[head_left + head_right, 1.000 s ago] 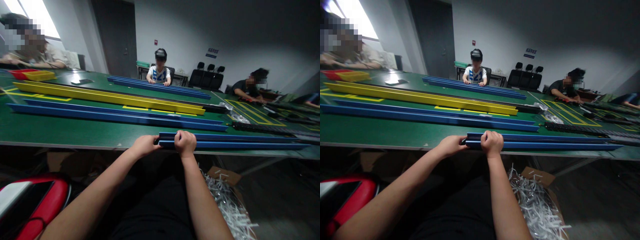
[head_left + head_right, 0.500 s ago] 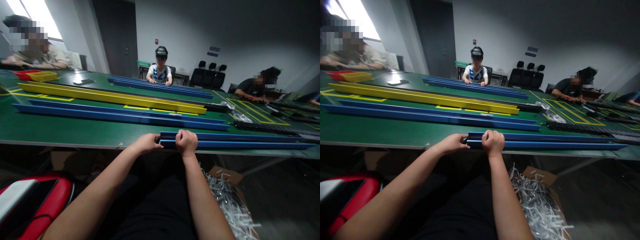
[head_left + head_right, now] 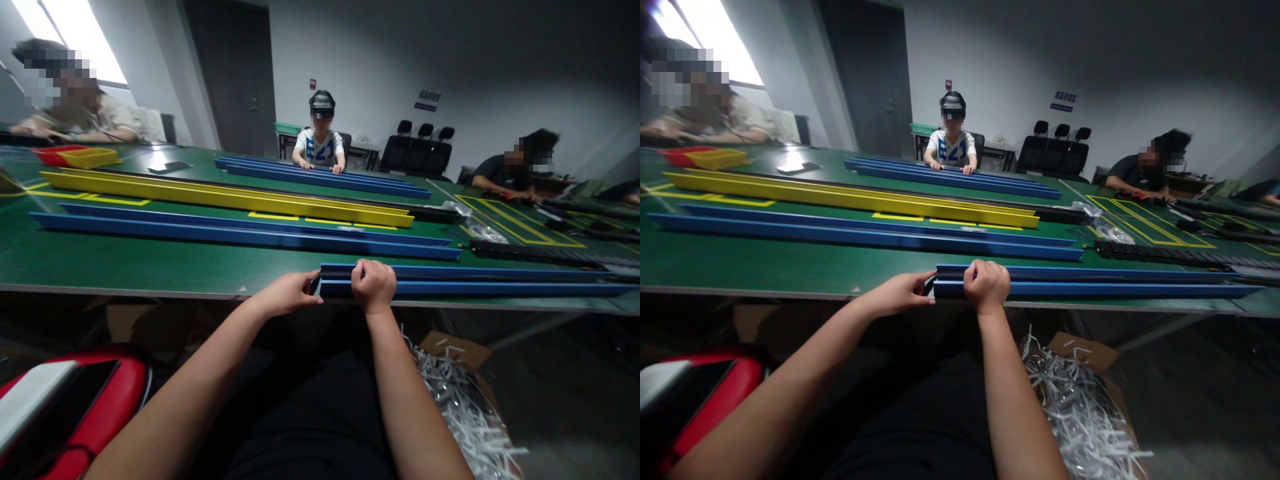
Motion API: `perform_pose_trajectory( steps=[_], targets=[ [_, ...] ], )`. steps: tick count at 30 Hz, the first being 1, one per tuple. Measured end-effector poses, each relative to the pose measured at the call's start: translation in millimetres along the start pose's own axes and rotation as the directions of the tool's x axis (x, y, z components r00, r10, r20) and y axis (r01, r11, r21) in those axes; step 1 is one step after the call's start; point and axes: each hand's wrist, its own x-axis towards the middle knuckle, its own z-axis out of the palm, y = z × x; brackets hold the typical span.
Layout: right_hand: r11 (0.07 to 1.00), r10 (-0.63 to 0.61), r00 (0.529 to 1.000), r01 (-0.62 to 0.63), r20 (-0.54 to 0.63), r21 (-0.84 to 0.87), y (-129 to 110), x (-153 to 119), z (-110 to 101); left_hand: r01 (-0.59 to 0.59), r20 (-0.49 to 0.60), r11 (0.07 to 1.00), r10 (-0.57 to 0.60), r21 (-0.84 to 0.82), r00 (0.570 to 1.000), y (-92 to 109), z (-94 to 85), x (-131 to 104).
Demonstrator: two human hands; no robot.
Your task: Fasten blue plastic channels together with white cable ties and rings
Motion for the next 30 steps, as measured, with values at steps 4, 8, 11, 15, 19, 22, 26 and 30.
perform_pose_trajectory(
  steps=[4, 8, 11, 15, 19, 22, 26, 30],
  targets=[
    [1.000, 0.005, 1.000, -0.005, -0.004, -0.004, -0.4, 0.6, -0.7, 0.010, 0.032, 1.000, -0.010, -0.003, 0.999, 1.8, -4.4, 2.6],
    [1.000, 0.010, 1.000, -0.010, -0.006, -0.005, -2.0, 1.2, -1.8, 0.006, 0.038, 0.998, -0.004, -0.059, 0.999, 3.4, -6.8, 1.1],
    [1.000, 0.009, 1.000, -0.009, -0.005, -0.001, -1.9, 1.1, -1.3, 0.005, -0.024, 0.999, -0.006, -0.037, 1.000, 5.4, -3.7, -4.1],
    [1.000, 0.013, 1.000, -0.013, -0.003, -0.005, -1.0, 0.9, -0.3, 0.025, -0.067, 0.999, -0.023, 0.026, 0.997, 8.7, -0.3, -5.5],
    [1.000, 0.010, 1.000, -0.010, -0.007, -0.005, -2.1, 1.1, -1.5, 0.040, -0.048, 0.996, -0.036, 0.077, 0.998, 9.6, 0.0, -1.0],
    [1.000, 0.007, 1.000, -0.007, -0.015, -0.008, -3.4, 1.2, -2.7, 0.043, -0.076, 0.993, -0.035, 0.114, 0.997, 8.8, 1.3, -0.4],
    [1.000, 0.007, 1.000, -0.007, -0.013, -0.018, -3.4, 1.0, -2.6, 0.036, -0.085, 0.992, -0.026, 0.118, 0.996, 7.7, 2.8, -2.4],
    [1.000, 0.005, 1.000, -0.004, 0.008, -0.024, -2.5, 0.9, -2.0, 0.046, -0.048, 0.995, -0.042, 0.088, 0.998, 7.4, 0.5, 0.8]
  ],
)
